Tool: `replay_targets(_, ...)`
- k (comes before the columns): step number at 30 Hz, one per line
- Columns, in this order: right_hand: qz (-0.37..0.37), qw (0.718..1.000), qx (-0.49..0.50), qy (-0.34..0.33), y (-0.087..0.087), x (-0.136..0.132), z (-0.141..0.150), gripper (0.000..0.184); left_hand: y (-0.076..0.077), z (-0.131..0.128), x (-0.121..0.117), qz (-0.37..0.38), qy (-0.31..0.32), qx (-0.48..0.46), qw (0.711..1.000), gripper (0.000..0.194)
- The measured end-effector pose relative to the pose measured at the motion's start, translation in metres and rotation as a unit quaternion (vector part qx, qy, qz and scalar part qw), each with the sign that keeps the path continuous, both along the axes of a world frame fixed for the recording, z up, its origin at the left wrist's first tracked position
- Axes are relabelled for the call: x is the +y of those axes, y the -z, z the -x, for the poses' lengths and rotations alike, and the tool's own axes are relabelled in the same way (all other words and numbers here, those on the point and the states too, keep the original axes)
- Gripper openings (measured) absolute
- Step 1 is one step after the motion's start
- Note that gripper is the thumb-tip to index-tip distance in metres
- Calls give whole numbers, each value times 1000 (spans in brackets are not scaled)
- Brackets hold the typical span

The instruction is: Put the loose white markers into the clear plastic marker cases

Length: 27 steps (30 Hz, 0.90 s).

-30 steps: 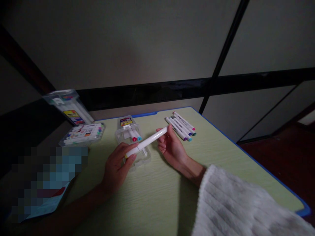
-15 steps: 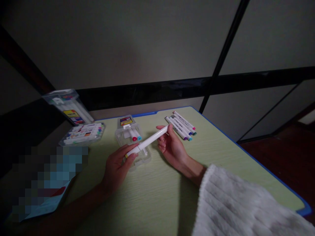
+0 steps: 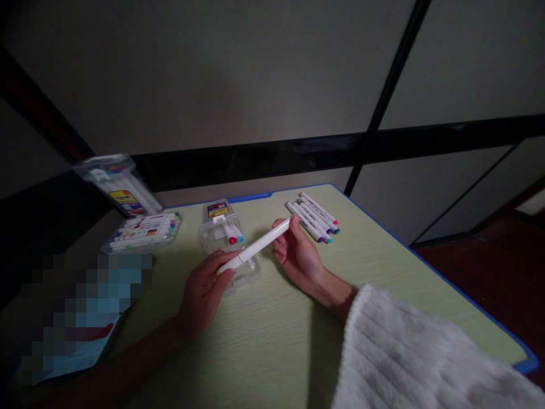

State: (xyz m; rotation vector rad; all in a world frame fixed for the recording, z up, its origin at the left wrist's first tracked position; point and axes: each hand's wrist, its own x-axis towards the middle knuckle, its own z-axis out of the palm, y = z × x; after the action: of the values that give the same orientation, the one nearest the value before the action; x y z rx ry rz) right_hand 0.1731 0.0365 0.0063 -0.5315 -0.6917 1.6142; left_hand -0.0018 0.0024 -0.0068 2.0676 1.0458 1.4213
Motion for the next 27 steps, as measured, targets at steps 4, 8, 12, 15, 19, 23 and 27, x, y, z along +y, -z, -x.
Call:
replay_targets(4, -4, 1000, 5, -4, -1, 0, 0, 33, 1, 0, 1, -4, 1, 4, 1000, 21)
replay_targets(8, -7, 1000, 7, -10, -2, -1, 1, 33, 3, 1, 1, 3, 0, -5, 1000, 21)
replay_targets(12, -2, 1000, 13, -19, -3, -2, 1, 32, 3, 2, 1, 14, 8, -31, 999, 19)
replay_targets(15, 7, 999, 19, -25, -3, -1, 1, 32, 3, 2, 1, 16, 11, -45, 999, 18)
replay_targets(19, 13, 999, 22, -29, 0, 0, -1, 31, 4, 2, 2, 19, 10, -46, 999, 20)
replay_targets(23, 22, 999, 29, -36, 2, 2, -2, 30, 6, 1, 4, 14, 6, -56, 998, 22)
replay_targets(27, 30, 999, 32, -27, 3, 2, -3, 30, 7, 1, 4, 14, -2, -48, 999, 22)
